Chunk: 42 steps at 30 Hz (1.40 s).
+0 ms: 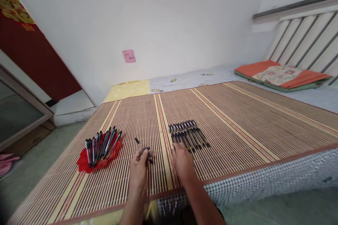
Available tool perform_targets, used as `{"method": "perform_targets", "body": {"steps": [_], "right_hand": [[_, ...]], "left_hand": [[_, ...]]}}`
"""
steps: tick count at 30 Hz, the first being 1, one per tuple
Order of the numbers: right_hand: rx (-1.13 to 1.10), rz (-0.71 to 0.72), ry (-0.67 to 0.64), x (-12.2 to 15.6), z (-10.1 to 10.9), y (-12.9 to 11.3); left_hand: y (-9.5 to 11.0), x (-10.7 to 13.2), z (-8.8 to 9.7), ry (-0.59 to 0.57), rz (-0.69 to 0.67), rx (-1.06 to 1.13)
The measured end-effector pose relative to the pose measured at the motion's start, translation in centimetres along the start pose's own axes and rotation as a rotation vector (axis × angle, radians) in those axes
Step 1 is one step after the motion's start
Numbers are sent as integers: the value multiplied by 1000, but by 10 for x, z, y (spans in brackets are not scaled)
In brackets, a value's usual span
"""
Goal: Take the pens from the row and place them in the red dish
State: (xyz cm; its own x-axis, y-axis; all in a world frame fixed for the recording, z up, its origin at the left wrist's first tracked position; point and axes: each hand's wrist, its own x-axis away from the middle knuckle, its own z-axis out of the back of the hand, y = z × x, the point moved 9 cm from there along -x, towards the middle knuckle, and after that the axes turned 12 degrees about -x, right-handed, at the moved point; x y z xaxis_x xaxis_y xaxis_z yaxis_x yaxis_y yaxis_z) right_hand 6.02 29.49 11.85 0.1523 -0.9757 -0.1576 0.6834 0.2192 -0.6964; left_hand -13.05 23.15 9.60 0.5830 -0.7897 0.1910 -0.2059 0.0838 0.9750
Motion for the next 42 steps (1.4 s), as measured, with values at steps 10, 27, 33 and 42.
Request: {"method": "perform_targets", "body": {"steps": [10,27,33,42], "right_hand": [[200,-61,-90,-3,-13,1],[287,-93,-86,-2,-15,-7],[278,-86,-116,-3,-19,-14],[128,-64,-38,-7,-22,-19]], "left_hand": [[-3,2,-3,-27,22,49],[-1,-1,0,7,-24,61],[-3,0,-6,-37,4,106],[-4,2,-7,-40,30,146]]}}
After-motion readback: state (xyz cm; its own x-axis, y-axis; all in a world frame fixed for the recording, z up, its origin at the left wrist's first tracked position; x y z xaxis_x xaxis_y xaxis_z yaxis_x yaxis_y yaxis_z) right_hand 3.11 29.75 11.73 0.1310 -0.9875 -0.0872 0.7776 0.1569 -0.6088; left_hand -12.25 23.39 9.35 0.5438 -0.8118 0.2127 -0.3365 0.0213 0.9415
